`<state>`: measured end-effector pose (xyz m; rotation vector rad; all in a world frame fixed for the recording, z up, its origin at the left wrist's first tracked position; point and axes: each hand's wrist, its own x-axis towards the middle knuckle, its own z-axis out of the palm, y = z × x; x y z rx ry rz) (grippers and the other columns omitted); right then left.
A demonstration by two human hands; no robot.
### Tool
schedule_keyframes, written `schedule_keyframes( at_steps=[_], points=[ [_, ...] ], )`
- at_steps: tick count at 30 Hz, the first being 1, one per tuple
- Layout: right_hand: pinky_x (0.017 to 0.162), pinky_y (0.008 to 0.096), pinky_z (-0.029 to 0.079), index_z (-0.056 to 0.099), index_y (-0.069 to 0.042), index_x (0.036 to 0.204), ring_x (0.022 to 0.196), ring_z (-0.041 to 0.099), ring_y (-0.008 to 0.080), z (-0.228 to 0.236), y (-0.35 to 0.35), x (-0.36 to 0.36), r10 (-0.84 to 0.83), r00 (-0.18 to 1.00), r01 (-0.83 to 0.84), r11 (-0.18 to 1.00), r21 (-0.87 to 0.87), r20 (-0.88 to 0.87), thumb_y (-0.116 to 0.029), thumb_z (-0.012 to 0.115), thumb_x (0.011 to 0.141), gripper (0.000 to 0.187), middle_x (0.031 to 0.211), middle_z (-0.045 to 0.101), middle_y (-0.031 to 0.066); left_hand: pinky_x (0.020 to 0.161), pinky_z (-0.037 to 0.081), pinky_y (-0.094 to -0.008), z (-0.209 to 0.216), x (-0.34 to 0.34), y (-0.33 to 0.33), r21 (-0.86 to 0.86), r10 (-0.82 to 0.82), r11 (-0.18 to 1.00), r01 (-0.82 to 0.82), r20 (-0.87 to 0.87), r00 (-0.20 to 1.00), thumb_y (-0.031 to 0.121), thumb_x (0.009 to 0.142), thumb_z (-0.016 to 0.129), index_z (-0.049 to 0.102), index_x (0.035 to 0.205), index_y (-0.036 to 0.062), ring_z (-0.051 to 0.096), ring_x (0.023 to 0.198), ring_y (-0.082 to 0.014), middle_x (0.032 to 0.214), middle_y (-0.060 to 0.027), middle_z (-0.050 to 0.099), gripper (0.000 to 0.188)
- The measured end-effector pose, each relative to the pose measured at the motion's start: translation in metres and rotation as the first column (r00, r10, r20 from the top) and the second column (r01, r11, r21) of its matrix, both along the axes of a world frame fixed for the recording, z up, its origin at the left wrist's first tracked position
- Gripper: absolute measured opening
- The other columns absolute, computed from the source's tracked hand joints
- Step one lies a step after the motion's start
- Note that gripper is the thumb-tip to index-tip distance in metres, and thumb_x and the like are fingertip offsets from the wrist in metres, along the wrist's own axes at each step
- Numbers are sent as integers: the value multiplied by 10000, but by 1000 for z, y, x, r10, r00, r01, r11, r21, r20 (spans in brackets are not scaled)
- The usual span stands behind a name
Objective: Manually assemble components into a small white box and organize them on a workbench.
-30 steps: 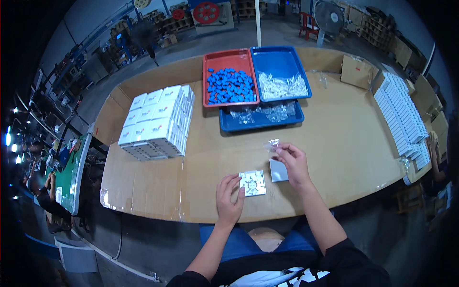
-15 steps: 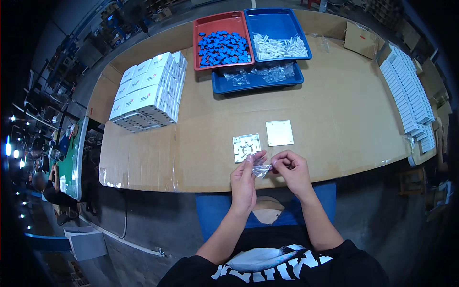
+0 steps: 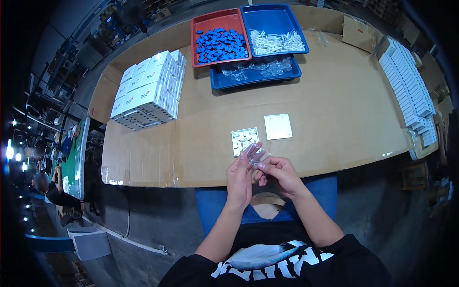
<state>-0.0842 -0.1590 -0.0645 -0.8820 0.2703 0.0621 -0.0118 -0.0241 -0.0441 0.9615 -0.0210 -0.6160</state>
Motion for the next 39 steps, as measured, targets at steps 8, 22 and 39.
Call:
schedule_keyframes(
  at_steps=[8,22,39],
  points=[
    [709,247,565,692,1,1107,780,712,131,-1,-9,-1,-2,998,-6,992,-124,-60,-156,661,1022,181,927,744,88,1030,492,-314,-1,-5,1,174,27,983,-61,192,981,200,1062,615,701,1256,-56,651,1171,-180,1257,-135,712,332],
    [1033,360,508,716,-33,1174,1241,619,264,47,-26,-14,55,933,274,538,-797,357,-22,660,938,242,1344,617,121,889,526,-363,-7,11,19,433,-246,887,-160,737,629,77,816,822,762,890,35,716,938,-232,935,-79,769,105],
    [937,365,534,695,-6,1011,1072,678,267,19,-59,-26,369,929,-215,595,-775,25,-106,779,872,191,1193,696,126,853,546,-355,4,13,24,733,-728,639,233,477,493,70,853,789,733,1005,-14,719,899,-234,997,-117,762,183]
  ],
)
